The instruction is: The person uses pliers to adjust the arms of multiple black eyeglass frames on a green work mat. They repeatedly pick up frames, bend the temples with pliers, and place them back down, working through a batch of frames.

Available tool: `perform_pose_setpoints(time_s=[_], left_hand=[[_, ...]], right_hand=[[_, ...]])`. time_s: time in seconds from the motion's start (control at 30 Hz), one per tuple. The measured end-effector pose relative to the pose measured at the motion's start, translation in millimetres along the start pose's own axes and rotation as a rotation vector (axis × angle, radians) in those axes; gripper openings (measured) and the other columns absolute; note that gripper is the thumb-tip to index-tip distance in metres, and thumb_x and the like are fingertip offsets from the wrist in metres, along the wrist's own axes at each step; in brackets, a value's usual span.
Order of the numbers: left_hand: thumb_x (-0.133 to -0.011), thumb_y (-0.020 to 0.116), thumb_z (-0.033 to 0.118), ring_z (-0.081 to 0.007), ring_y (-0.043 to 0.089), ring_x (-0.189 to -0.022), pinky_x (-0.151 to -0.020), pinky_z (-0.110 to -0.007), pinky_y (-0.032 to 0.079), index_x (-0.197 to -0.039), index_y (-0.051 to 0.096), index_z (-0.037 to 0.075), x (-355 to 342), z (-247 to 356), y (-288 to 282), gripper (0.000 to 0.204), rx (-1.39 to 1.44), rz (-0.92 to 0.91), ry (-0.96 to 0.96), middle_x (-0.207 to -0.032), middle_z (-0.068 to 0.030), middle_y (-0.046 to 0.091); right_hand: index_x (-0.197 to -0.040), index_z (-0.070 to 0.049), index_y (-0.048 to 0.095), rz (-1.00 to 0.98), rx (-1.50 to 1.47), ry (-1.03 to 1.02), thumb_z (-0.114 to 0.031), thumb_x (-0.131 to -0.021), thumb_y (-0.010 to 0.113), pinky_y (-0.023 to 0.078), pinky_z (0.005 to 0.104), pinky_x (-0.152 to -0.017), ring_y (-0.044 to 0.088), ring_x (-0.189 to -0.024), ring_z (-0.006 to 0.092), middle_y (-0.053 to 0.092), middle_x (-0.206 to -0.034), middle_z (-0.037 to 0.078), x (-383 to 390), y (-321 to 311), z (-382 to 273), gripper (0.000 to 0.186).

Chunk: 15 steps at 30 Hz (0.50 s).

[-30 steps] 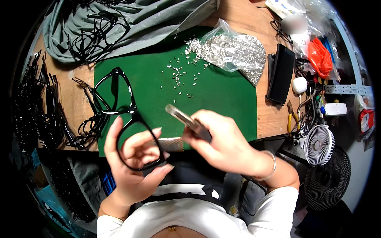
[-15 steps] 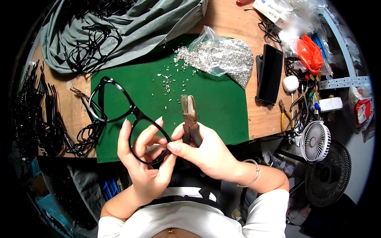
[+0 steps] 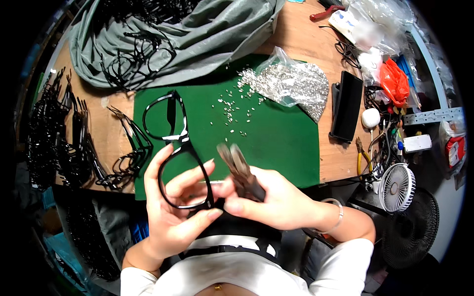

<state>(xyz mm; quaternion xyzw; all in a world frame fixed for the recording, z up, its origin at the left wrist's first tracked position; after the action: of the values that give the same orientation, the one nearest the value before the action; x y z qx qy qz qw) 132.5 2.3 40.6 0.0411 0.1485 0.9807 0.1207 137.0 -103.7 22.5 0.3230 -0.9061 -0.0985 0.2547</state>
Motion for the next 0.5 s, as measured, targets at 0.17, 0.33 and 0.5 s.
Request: perform_pose_setpoints(time_s=[0.17, 0.33, 0.5], left_hand=[[-0.071, 0.058, -0.013, -0.0172, 0.058, -0.089, -0.076, -0.025, 0.048, -0.130, 0.000, 0.004, 7, 4, -3, 0.084, 0.100, -0.069, -0.011, -0.120, -0.0258, 0.042], [-0.071, 0.060, -0.011, -0.0165, 0.058, -0.088, -0.075, -0.024, 0.048, -0.130, 0.000, 0.003, 6, 2, -1, 0.085, 0.043, -0.069, -0.070, -0.119, -0.0250, 0.043], [-0.072, 0.059, -0.010, -0.0196, 0.059, -0.090, -0.078, -0.028, 0.048, -0.131, -0.002, 0.004, 6, -5, 3, 0.086, 0.058, -0.079, -0.099, -0.120, -0.0245, 0.042]], right_hand=[[-0.095, 0.000, 0.053, -0.255, 0.572, 0.075, -0.032, -0.086, 0.048, 0.045, 0.0302, -0.067, 0.057, -0.075, 0.0211, 0.057, -0.079, 0.012, 15, 13, 4, 0.034], [-0.091, 0.005, 0.051, -0.333, 0.634, 0.110, -0.031, -0.086, 0.048, 0.045, 0.0355, -0.060, 0.057, -0.065, 0.0275, 0.055, -0.070, 0.018, 10, 24, -7, 0.036], [-0.078, 0.007, 0.052, -0.249, 0.901, 0.091, -0.030, -0.084, 0.052, 0.046, 0.0399, -0.058, 0.058, -0.062, 0.0348, 0.056, -0.064, 0.020, 8, 18, -6, 0.037]])
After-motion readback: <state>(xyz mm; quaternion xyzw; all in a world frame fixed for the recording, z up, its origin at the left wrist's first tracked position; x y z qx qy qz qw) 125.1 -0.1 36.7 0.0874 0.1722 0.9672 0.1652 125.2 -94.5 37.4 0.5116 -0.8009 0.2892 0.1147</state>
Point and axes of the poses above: each hand's wrist, its own x-axis away from the middle knuckle, its own y-axis out of the palm, z = x × y, the point moved 9 cm from there along -x, towards the middle knuckle
